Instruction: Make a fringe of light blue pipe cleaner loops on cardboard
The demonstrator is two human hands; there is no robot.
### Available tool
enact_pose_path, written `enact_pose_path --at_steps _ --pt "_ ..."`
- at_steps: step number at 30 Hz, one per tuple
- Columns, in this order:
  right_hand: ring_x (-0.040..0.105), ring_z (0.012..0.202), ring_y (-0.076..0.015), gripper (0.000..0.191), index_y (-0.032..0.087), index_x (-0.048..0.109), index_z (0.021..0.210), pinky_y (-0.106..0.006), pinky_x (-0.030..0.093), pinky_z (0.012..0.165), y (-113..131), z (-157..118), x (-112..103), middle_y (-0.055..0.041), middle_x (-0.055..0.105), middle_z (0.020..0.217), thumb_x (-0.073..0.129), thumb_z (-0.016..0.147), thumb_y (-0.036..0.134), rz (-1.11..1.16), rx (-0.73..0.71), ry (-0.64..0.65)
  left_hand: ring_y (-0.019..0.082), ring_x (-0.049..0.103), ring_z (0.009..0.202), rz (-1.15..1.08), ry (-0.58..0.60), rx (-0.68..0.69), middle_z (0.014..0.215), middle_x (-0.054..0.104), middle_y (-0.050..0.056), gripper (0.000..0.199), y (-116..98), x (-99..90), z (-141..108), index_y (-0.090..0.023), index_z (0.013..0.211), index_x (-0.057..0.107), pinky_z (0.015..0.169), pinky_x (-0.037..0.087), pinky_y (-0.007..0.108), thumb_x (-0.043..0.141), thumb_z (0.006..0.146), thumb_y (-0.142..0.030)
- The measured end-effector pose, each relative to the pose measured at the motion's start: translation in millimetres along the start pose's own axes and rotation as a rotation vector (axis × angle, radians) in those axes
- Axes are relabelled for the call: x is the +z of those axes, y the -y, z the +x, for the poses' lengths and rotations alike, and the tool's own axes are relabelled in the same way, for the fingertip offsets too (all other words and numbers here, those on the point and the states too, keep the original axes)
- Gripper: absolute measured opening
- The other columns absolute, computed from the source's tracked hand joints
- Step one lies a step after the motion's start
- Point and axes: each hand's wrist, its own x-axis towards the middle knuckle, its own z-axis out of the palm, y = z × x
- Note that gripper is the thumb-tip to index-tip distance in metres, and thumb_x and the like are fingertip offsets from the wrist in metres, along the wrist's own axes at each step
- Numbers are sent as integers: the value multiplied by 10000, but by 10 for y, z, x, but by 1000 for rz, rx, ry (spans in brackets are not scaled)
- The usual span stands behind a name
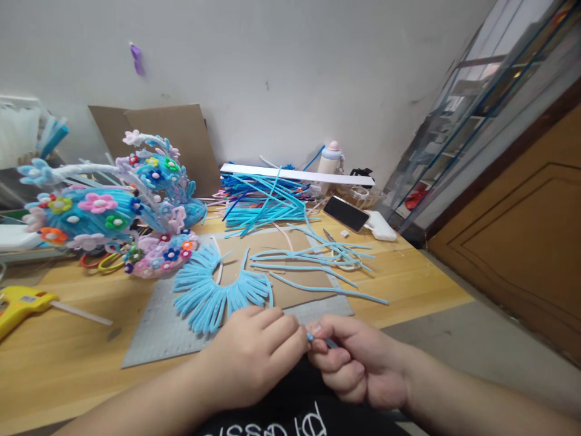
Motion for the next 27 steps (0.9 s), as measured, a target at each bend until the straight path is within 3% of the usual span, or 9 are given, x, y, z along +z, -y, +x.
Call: enact_pose_path --at_steps 6,9,13,17,20,23,27 --pt "204 271 -32 214 172 448 624 -121 141 263 15 13 -19 70 368 410 327 785 243 13 110 15 159 489 617 108 -4 85 713 582 29 177 15 4 -5 -160 827 555 517 319 289 394 896 -185" --pt "210 262 -29 216 170 460 627 -121 140 255 21 11 -30 60 409 412 341 780 267 -34 86 18 158 498 635 86 -4 64 710 569 33 201 16 4 -4 -152 832 548 534 330 289 363 904 -184" --pt "161 260 -24 185 175 406 582 -124 132 268 -6 26 -7 84 340 377 361 751 238 -64 51 -18 148 472 591 65 -1 75 657 529 13 194 18 11 -2 -158 777 530 508 305 286 378 894 -183" --pt "133 288 -15 151 191 380 617 -134 88 305 -91 32 97 110 318 386 470 719 256 -277 -185 -184 115 418 530 -216 24 -62 601 487 -14 220 -14 -24 38 -168 686 489 495 281 266 389 882 -178" --pt "198 352 -31 195 194 398 616 -162 148 355 -153 -15 181 101 307 424 530 720 292 -715 -486 -366 90 417 531 -686 76 -344 567 449 -34 251 -62 -69 98 -162 655 490 516 315 222 401 884 -217" --pt "288 472 -66 232 173 424 564 -209 213 451 -180 -105 212 52 347 504 496 780 220 -1465 -767 -539 81 406 485 -1139 172 -607 515 410 -49 279 -94 -71 145 -160 649 492 476 312 194 425 869 -319" --pt "318 567 -105 197 173 516 655 -267 208 521 -174 -209 159 15 449 597 454 841 153 -2304 -982 -541 84 379 423 -1380 272 -757 466 391 -56 309 -84 -5 151 -159 652 484 425 269 196 455 838 -404"
